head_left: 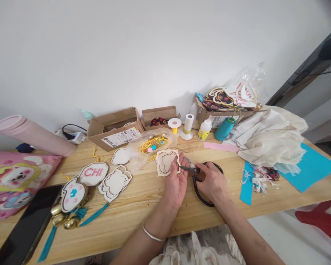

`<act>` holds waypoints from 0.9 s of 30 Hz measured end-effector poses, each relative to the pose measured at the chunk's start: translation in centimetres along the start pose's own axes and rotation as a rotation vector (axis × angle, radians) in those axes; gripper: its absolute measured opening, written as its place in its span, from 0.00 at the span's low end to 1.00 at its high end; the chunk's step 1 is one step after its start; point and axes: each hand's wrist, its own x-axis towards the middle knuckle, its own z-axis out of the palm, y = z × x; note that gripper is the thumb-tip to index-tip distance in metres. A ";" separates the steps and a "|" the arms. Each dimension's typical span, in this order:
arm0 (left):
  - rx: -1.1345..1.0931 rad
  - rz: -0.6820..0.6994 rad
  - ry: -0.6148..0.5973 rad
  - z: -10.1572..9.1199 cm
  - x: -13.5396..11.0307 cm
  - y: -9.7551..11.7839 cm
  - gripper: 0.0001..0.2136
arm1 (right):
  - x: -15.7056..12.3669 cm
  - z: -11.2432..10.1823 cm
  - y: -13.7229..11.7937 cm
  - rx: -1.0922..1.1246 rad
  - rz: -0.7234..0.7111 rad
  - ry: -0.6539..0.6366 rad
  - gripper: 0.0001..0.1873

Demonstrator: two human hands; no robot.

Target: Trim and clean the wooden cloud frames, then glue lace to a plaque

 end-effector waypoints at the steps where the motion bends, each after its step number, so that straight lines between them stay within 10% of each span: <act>1: 0.002 -0.006 0.002 0.0 0.0 0.0 0.11 | 0.0 0.0 0.0 -0.001 -0.006 0.005 0.16; 27: -0.049 -0.107 0.047 0.4 -0.7 0.4 0.11 | 0.2 0.2 1.2 0.087 -0.012 -0.030 0.18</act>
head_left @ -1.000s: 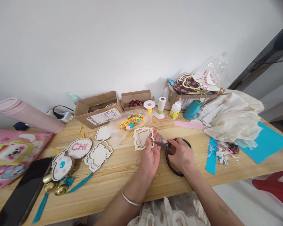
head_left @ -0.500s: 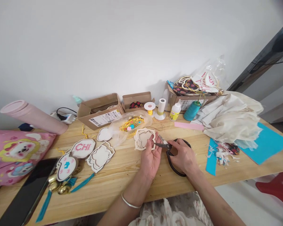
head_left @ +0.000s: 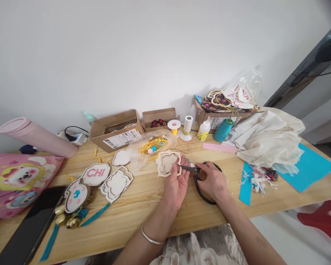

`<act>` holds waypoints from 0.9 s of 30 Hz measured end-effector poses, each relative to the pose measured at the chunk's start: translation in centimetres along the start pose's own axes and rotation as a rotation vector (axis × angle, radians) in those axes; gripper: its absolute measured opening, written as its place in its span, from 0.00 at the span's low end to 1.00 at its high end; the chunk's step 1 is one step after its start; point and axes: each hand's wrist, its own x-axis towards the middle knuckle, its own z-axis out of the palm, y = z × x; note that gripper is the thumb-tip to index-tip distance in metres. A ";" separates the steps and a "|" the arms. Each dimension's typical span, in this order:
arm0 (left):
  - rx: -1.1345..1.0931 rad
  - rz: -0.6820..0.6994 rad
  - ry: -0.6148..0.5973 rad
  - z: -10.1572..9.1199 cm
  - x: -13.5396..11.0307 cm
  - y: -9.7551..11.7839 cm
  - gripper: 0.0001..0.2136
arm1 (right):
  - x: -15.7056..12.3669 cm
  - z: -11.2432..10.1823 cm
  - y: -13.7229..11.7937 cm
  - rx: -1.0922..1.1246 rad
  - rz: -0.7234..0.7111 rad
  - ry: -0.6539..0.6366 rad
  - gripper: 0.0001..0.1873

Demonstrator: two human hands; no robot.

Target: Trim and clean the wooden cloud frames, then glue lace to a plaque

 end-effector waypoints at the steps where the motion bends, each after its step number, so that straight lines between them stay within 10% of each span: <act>1: 0.008 0.001 -0.005 0.0 -0.1 0.1 0.11 | 0.1 0.0 0.2 0.022 -0.007 -0.013 0.18; 9: 0.108 0.033 -0.062 -0.5 -0.3 1.9 0.10 | 1.9 -1.6 1.8 -0.103 0.024 -0.057 0.26; 15: 0.199 0.047 -0.074 -1.1 -0.4 2.2 0.11 | 3.0 -3.5 -1.9 0.041 -0.181 0.021 0.08; 20: 0.360 0.128 -0.078 -1.8 -0.2 2.2 0.13 | 3.4 -1.1 -4.4 0.448 -0.258 -0.163 0.06; 27: 0.660 0.123 -0.173 -2.5 0.1 2.9 0.13 | 3.4 1.0 -4.7 0.253 -0.371 -0.078 0.10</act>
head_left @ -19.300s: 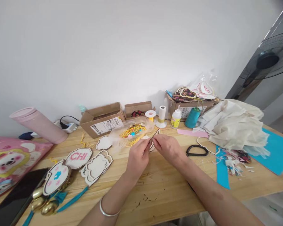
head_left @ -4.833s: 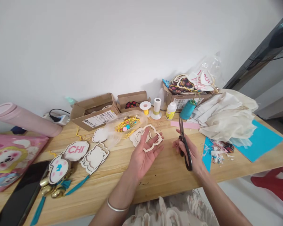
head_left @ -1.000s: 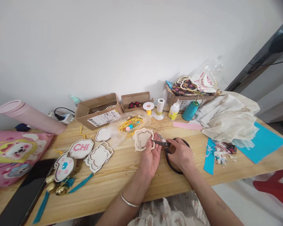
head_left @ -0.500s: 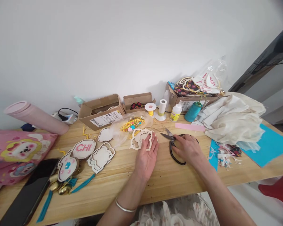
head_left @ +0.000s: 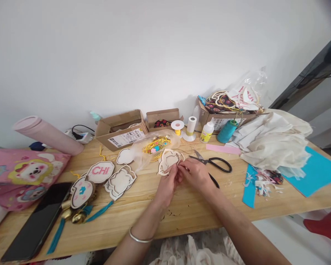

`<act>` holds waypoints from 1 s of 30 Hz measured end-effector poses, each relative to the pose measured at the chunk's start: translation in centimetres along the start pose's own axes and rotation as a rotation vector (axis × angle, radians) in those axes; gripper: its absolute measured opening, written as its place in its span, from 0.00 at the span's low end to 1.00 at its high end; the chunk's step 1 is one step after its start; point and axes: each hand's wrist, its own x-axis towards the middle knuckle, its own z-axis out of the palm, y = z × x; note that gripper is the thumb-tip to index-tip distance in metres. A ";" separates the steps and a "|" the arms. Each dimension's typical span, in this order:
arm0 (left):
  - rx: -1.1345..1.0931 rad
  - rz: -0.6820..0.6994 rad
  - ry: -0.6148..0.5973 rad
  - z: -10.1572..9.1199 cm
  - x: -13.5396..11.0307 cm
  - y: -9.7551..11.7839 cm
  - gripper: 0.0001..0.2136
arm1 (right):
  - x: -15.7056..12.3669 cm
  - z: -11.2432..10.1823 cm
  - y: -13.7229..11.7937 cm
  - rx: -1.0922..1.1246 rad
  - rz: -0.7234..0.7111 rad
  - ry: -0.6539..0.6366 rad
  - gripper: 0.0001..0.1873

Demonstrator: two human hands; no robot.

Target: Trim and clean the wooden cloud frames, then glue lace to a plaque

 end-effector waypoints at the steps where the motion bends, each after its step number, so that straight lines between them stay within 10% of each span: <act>1: 0.033 0.008 -0.002 -0.1 0.0 0.0 0.13 | 0.0 -0.1 -0.1 -0.054 -0.023 -0.015 0.10; 16: 0.165 -0.097 -0.059 -0.7 0.1 -0.3 0.19 | 1.2 -2.6 -1.4 -0.486 -0.264 -0.431 0.08; 30: 0.185 -0.142 -0.023 -0.6 0.3 0.4 0.20 | 2.4 -1.9 -0.7 -0.443 -0.416 -0.450 0.07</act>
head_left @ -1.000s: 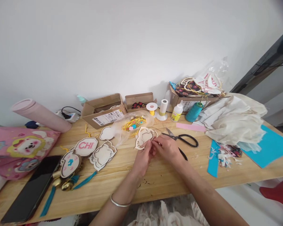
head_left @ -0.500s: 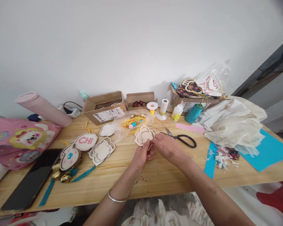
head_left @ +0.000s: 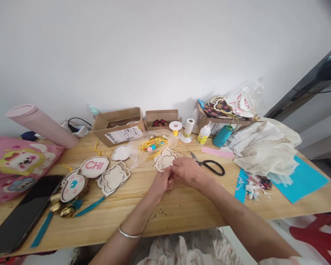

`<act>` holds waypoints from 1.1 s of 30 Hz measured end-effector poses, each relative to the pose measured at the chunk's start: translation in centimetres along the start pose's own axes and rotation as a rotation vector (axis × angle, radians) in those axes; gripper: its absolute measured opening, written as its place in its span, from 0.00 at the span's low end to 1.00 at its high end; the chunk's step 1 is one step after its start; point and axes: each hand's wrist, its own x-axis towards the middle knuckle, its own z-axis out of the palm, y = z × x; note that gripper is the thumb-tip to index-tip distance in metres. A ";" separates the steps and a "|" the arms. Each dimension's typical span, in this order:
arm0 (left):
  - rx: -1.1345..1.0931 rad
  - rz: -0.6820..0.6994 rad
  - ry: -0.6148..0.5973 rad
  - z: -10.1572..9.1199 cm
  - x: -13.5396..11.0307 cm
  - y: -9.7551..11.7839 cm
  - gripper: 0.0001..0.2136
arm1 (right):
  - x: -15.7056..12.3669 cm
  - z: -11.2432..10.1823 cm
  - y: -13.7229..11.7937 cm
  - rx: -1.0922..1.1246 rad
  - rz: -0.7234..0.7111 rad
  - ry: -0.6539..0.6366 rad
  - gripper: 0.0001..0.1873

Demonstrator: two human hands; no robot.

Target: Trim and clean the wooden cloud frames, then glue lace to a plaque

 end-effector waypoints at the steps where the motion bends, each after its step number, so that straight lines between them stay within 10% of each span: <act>1: -0.025 -0.002 -0.017 -0.1 0.1 -0.1 0.20 | 0.0 0.4 0.3 0.011 0.004 0.039 0.07; 17: -0.187 -0.017 -0.115 -1.0 0.1 -0.2 0.15 | -1.5 2.8 1.8 0.383 -0.010 0.465 0.07; 33: -0.212 -0.064 -0.118 -1.0 -0.1 0.2 0.14 | -0.7 3.4 0.9 0.092 0.050 0.439 0.11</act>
